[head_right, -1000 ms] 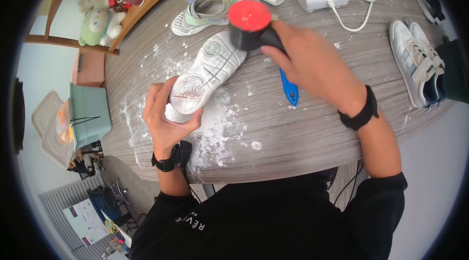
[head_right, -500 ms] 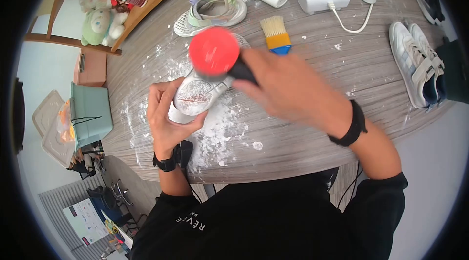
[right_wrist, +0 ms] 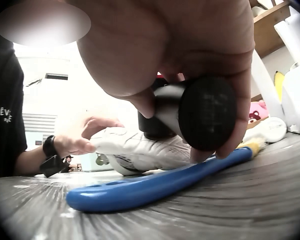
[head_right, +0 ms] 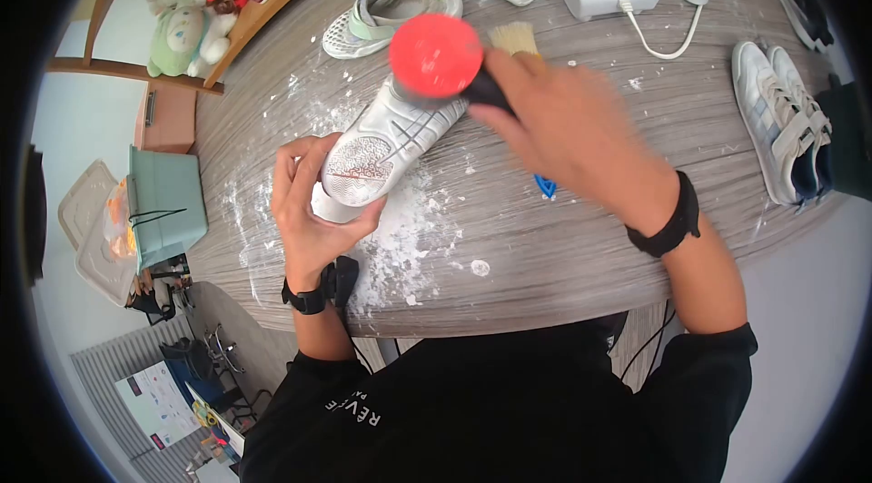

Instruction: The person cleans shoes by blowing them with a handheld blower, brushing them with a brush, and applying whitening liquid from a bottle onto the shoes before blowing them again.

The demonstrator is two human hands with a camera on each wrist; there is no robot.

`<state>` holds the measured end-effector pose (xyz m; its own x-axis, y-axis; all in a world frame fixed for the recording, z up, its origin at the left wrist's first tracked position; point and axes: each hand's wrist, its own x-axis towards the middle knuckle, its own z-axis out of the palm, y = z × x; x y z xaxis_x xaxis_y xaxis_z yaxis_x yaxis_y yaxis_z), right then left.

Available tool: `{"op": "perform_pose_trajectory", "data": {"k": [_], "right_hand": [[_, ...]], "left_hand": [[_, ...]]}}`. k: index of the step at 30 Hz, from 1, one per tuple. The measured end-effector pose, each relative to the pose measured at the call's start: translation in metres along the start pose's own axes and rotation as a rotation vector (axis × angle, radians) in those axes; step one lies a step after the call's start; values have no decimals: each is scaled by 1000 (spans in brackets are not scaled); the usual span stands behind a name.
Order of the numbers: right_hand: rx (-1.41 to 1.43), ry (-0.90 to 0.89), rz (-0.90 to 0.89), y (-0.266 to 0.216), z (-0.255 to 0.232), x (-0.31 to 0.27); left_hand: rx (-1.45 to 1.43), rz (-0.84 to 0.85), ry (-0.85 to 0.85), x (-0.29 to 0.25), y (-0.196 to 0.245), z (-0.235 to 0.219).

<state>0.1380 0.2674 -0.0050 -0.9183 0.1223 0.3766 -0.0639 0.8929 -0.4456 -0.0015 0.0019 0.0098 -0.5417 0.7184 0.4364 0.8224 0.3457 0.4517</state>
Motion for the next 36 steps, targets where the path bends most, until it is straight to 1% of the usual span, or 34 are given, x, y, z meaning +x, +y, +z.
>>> {"op": "perform_pose_trajectory", "data": {"k": [2,3,4,6,8,9,11,12,14,15,17,19,21,23,24,26,27,28,29,30,31,32,34,36], "right_hand": [[-48,-23,110,3,-7,1],[-48,-22,113,3,-6,0],[-55,-14,94,4,-5,-1],[-63,-2,68,3,-5,0],[-22,-38,-1,-2,-5,-1],[-21,-38,-3,-6,-5,-2],[42,-124,-117,-19,-3,-5],[45,-125,-115,-25,-1,-7],[83,-142,-225,-37,3,-10],[84,-142,-226,-40,6,-11],[122,-124,-291,-44,11,-11],[90,-132,-290,-43,9,-9],[63,-144,-283,-40,8,-8],[-2,-80,-301,-33,6,-6],[1,-83,-299,-27,4,-6],[-47,-111,-207,-13,-2,-5],[-48,-110,-211,-6,-6,-4],[-62,-81,-176,0,-10,-2],[-77,-52,-141,6,-14,-1],[-80,-50,-142,10,-16,-1],[-76,-48,-84,14,-18,-1],[-71,-46,-24,16,-19,-1],[-22,-12,10,19,-19,-1],[25,25,41,17,-22,-1]], "left_hand": [[-8,-30,-10,0,3,0],[-10,-61,-15,0,4,0],[-10,-59,-15,0,4,0],[32,-4,-6,1,2,-2],[32,24,8,2,-1,-1],[28,49,15,2,-2,-1],[20,64,25,2,-3,0],[9,80,36,2,-4,1],[19,67,32,1,-1,1],[27,58,35,1,0,0],[25,41,44,0,-1,1],[-3,-7,20,0,2,0],[-8,11,32,0,0,1],[-15,25,37,-1,-2,2],[-5,28,36,-1,-4,1],[7,31,40,0,-7,0],[-5,-2,46,0,-9,0],[-17,-34,54,0,-11,-1],[-17,-32,58,0,-13,-1],[-49,-50,68,0,-15,0],[-82,-67,75,-1,-17,0],[-82,-66,74,-1,-18,1],[-141,-33,114,-2,-20,3],[-124,0,114,-1,-16,1]]}}
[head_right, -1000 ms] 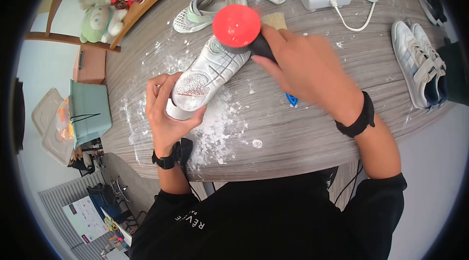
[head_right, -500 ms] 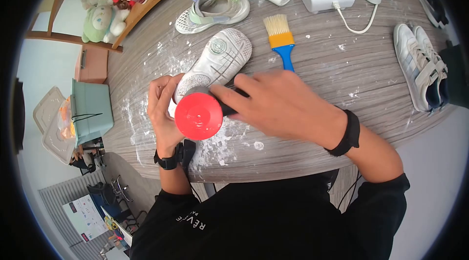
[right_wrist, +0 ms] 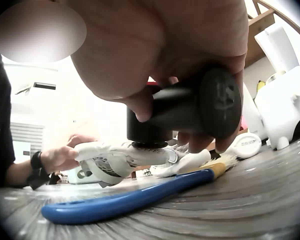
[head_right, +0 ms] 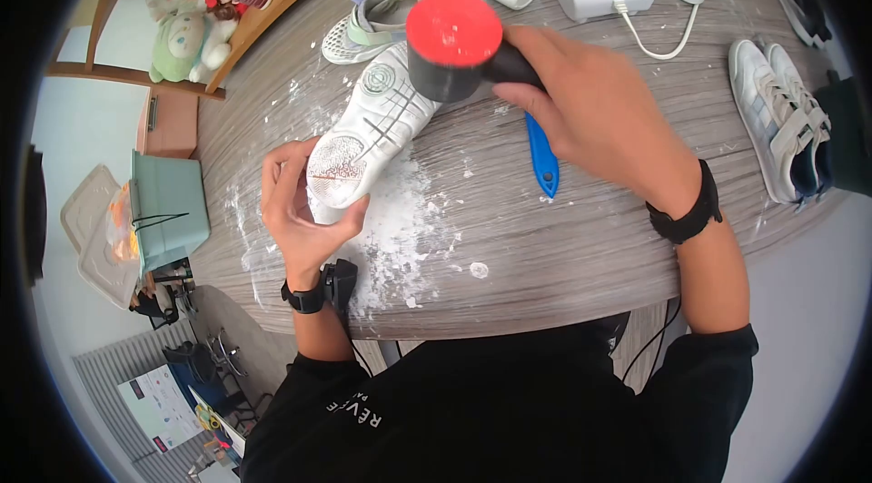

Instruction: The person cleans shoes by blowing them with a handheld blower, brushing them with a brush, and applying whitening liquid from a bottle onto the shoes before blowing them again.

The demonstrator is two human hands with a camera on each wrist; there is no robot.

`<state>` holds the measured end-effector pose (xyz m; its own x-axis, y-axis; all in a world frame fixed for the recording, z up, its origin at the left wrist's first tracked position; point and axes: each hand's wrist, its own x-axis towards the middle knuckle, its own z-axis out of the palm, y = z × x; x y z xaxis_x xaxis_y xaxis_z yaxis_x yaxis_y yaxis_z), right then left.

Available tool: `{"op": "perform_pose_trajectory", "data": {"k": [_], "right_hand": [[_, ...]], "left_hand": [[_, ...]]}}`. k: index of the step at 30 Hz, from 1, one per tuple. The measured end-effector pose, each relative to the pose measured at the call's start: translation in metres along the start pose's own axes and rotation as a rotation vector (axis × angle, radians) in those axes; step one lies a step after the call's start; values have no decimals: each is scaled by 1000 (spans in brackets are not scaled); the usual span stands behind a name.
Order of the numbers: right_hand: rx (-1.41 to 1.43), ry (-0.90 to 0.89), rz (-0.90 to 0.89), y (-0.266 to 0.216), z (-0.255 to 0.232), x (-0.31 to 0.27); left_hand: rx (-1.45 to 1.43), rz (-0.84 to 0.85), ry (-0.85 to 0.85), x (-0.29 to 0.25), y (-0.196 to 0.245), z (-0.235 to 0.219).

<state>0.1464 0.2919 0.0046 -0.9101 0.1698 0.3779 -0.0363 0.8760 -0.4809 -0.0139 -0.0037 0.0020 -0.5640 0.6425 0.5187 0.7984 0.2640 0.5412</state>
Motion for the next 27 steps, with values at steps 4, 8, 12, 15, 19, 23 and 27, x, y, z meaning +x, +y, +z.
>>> {"op": "perform_pose_trajectory", "data": {"k": [4,8,12,15,19,23,27], "right_hand": [[149,69,105,-4,-6,5],[290,109,170,-5,-8,7],[343,135,49,-9,-4,7],[291,124,-91,-10,5,5],[241,137,-31,-5,6,6],[304,88,122,-2,0,8],[378,78,74,-10,-1,8]], "left_hand": [[37,151,8,-1,1,-3],[133,215,-51,-4,14,-5],[131,236,-41,-6,11,-3],[96,255,-32,-3,7,-3],[102,274,-70,-5,4,-1],[127,283,-95,-3,5,0],[120,261,-78,-3,0,1]]}}
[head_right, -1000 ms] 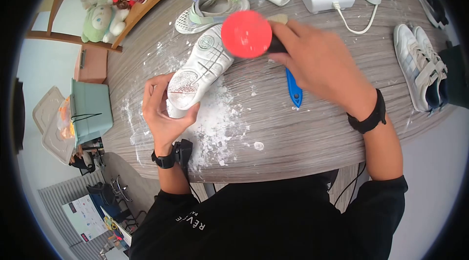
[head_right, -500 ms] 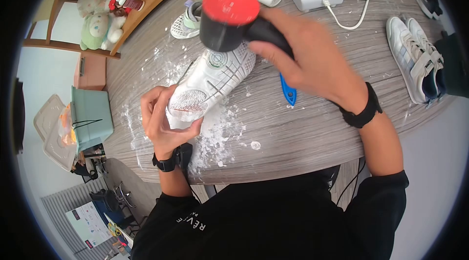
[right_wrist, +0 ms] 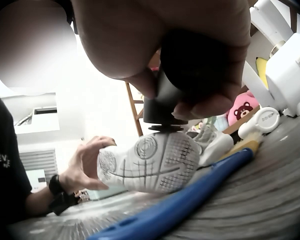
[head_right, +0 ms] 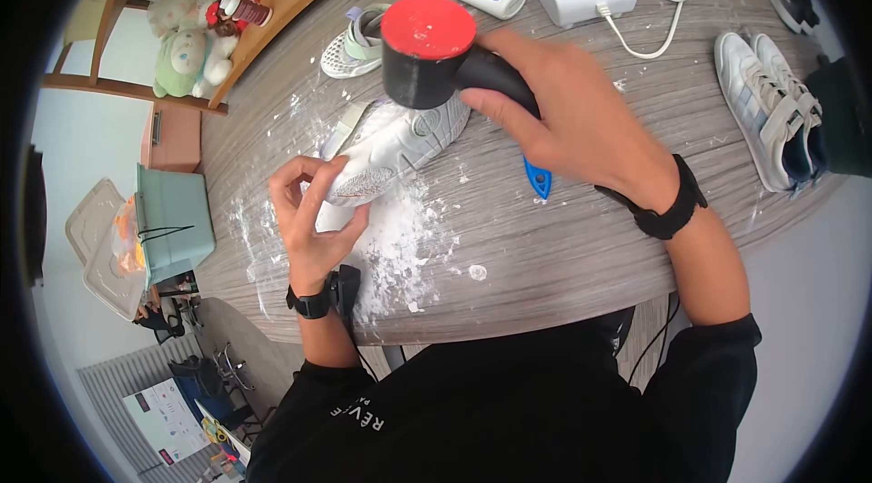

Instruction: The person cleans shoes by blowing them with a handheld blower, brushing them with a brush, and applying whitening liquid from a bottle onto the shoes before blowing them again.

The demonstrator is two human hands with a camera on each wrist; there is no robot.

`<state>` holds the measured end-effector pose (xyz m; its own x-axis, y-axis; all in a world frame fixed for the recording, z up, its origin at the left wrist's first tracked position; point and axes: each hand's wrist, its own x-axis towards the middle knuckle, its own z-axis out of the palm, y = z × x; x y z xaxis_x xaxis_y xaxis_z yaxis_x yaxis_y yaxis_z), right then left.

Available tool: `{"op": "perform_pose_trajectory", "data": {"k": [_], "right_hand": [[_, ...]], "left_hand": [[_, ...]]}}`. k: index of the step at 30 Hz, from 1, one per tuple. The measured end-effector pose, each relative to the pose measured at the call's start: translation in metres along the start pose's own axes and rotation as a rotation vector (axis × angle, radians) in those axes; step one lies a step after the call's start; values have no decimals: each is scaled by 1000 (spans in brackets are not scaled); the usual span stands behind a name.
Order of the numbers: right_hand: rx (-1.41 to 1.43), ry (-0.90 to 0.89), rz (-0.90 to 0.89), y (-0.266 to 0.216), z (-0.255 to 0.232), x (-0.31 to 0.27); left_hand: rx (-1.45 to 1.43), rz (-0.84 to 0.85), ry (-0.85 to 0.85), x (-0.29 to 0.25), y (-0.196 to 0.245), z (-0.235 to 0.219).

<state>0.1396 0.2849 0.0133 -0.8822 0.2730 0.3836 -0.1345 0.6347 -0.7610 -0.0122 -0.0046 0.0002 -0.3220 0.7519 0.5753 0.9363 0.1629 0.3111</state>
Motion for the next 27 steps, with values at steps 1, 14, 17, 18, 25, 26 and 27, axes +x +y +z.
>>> {"op": "perform_pose_trajectory", "data": {"k": [1,14,17,18,25,26,27], "right_hand": [[-5,13,-39,1,1,-1],[46,-13,-40,-3,-10,-2],[-68,-41,110,-3,-20,2],[-70,-41,106,-1,-21,2],[96,-27,15,-1,-14,-1],[77,-48,12,-1,-15,-1],[75,-47,11,0,-17,0]], "left_hand": [[4,-4,-1,-1,0,0],[117,54,-26,-1,7,-4],[135,68,-33,1,9,-5],[137,69,-29,2,9,-6],[147,86,-14,1,11,-4],[155,100,-1,1,12,-4],[154,102,0,2,13,-4]]}}
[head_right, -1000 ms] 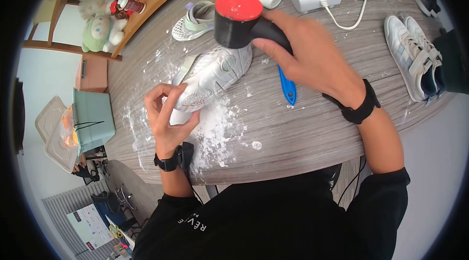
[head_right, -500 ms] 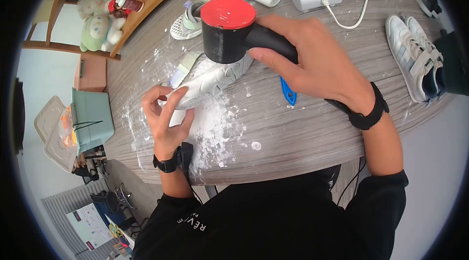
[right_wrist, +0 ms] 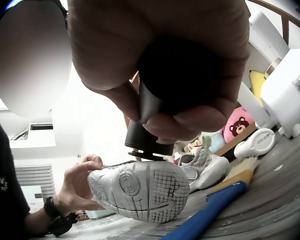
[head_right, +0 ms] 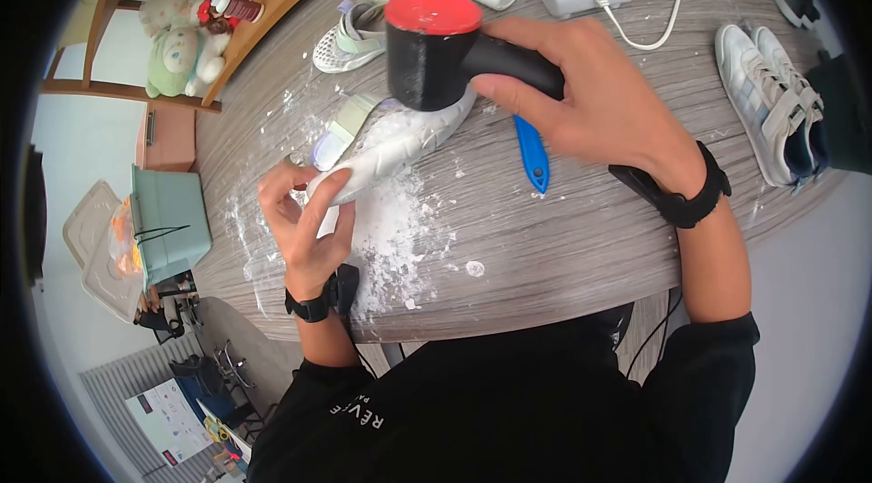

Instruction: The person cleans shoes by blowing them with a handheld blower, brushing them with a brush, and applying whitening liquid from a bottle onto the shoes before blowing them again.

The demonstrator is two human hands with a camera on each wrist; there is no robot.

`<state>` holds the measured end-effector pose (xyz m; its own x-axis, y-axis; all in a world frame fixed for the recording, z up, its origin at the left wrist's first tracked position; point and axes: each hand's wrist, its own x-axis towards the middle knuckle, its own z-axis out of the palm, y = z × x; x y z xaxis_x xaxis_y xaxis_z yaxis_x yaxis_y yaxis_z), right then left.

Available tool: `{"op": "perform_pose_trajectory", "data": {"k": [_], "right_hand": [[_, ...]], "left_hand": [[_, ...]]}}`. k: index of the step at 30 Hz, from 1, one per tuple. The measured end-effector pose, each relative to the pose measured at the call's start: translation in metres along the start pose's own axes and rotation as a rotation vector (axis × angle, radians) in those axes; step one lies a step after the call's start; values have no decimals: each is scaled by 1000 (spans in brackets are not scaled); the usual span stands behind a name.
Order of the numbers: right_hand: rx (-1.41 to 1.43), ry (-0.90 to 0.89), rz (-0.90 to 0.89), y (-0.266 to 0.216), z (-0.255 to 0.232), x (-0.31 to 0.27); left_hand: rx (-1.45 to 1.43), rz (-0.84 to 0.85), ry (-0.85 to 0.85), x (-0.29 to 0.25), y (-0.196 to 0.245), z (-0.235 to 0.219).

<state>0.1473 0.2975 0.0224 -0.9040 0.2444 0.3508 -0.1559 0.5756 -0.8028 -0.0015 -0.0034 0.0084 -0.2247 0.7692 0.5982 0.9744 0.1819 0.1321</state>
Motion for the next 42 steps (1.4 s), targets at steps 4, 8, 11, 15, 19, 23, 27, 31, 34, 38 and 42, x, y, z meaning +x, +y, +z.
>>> {"op": "perform_pose_trajectory", "data": {"k": [4,8,11,15,19,23,27,31,34,38,42], "right_hand": [[-108,22,84,7,-6,1],[-52,3,34,3,-4,-2],[31,-32,45,-3,-2,-2],[-69,-2,53,7,-6,1],[-128,-17,109,3,-6,-1],[-34,-60,47,-1,-8,0],[-92,-134,19,7,-5,0],[-219,-238,10,9,-1,-5],[-225,-239,-15,10,-3,-5],[-121,-216,-70,6,-5,-6],[-71,-298,-212,-5,-2,-8]], "left_hand": [[28,47,36,2,-1,2],[43,50,28,0,1,2],[21,9,45,0,5,2],[21,22,37,1,2,1],[0,12,42,-2,3,2],[-99,-76,68,1,4,3],[-122,-55,-4,0,-4,2],[-264,-52,-36,-1,-3,4],[-292,-84,35,-8,-14,1],[-298,-408,166,-12,-22,2],[-469,-708,121,-9,-26,11]]}}
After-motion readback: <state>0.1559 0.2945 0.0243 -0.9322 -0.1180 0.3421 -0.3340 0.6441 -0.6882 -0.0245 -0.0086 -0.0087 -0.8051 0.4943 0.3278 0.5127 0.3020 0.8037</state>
